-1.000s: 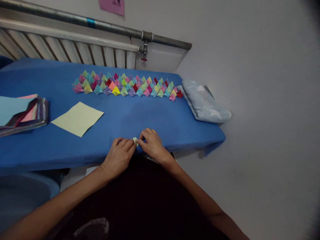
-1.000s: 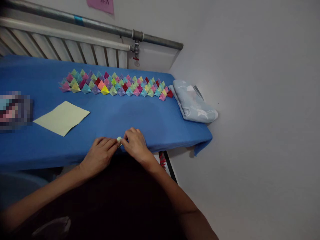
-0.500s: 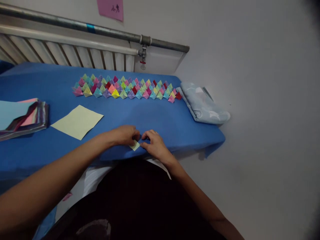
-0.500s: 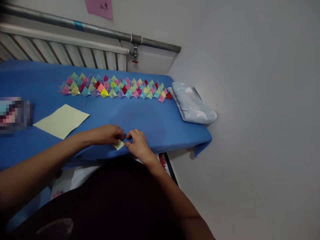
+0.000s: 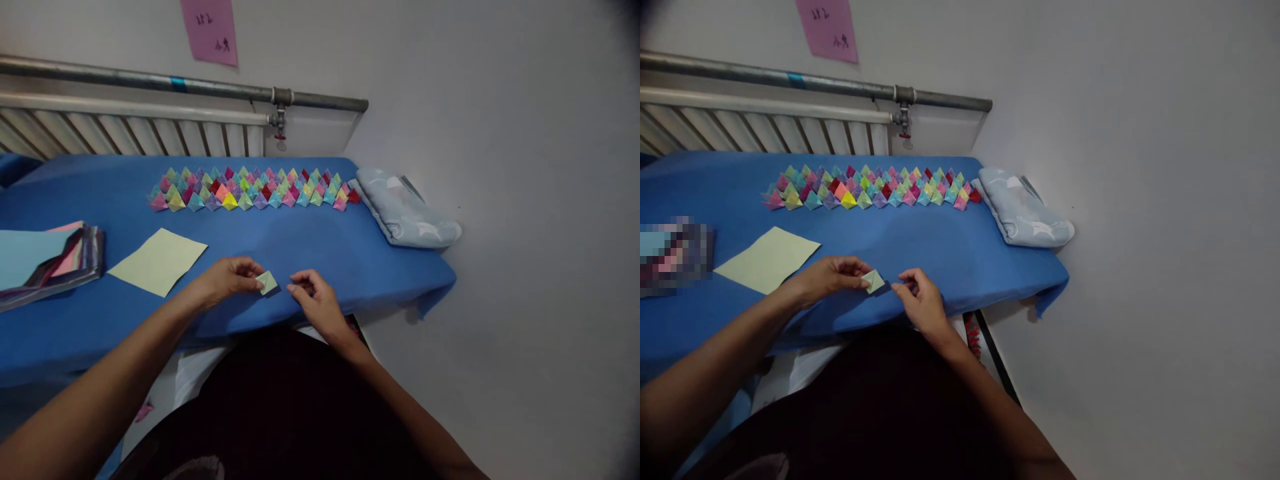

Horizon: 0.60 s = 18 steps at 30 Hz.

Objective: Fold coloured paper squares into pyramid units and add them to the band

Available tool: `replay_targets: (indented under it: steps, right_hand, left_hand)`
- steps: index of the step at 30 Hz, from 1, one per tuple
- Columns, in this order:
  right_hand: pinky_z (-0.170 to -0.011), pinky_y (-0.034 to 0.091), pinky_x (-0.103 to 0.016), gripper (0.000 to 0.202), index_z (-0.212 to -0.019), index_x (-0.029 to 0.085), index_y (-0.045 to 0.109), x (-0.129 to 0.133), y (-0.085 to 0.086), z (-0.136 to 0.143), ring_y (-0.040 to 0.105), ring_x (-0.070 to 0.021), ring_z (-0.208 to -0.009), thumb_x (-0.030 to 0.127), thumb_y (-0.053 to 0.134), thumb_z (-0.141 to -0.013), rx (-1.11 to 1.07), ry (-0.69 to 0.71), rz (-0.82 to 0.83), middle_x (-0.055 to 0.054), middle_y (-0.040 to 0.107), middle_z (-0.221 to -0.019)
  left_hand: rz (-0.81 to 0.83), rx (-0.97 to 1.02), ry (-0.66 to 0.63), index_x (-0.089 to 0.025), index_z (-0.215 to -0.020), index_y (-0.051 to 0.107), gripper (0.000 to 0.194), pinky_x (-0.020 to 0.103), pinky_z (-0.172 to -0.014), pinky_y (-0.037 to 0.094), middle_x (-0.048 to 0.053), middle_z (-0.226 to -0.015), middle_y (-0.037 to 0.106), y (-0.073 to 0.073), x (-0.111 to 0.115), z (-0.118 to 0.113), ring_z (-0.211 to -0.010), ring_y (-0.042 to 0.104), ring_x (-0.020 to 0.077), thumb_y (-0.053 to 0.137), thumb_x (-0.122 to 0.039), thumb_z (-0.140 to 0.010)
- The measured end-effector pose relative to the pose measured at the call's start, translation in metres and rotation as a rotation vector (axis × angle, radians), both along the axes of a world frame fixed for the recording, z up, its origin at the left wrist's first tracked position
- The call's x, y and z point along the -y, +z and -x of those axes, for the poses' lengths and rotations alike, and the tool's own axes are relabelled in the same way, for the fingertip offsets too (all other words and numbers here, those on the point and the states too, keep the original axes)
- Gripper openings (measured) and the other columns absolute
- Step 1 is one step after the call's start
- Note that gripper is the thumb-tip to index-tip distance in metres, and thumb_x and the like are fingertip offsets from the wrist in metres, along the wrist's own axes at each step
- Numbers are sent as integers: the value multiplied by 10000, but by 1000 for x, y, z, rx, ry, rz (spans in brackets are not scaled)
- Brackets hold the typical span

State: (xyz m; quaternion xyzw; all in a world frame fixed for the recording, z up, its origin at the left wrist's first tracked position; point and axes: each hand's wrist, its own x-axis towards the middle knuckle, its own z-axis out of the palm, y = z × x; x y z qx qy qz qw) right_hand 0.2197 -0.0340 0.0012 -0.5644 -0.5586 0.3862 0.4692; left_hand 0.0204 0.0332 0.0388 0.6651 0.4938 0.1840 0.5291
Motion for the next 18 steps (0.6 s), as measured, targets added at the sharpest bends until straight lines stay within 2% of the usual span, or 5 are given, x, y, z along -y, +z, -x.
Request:
replay_targets:
  steps: [3,6,10,14,18]
  right_hand:
    - [-741,484,-288,206,-905,223,628,3,6,9,597,-145,-767,380,666,-777,-152,52,81,-8,668,-849]
    - [-768,486,-291,210,-871,217,642,3,10,19,610,-145,-780,386,682,-753,-281,104,118,-9,682,-846]
    - [-726,469,-276,175,-807,215,650,2,12,25,579,-133,-722,378,672,-748,-312,113,99,11,655,-767]
    - [-622,413,-249,178,-722,219,595,2,11,23,478,-108,-611,388,635,-762,-251,109,85,46,537,-646]
    - [-587,379,-242,175,-685,223,549,3,9,18,436,-106,-589,354,606,-785,-108,111,21,47,489,-630]
  left_hand:
    - [178,310,258,-180,-751,677,323,275,-683,484,-11,-712,674,-5,19,0,-646,597,131,827,-384,-551]
    - [242,450,341,-166,-721,689,338,268,-688,490,-15,-690,678,-7,34,-8,-639,599,116,875,-344,-502]
    - [211,551,404,-163,-697,681,328,262,-675,492,-12,-650,682,-9,43,-17,-634,614,119,885,-330,-502]
    - [176,545,393,-168,-719,676,321,280,-692,503,-4,-678,692,-12,44,-18,-652,624,131,873,-329,-523]
    - [105,398,211,-196,-892,717,337,303,-753,499,14,-852,721,-5,39,-12,-773,641,158,809,-375,-621]
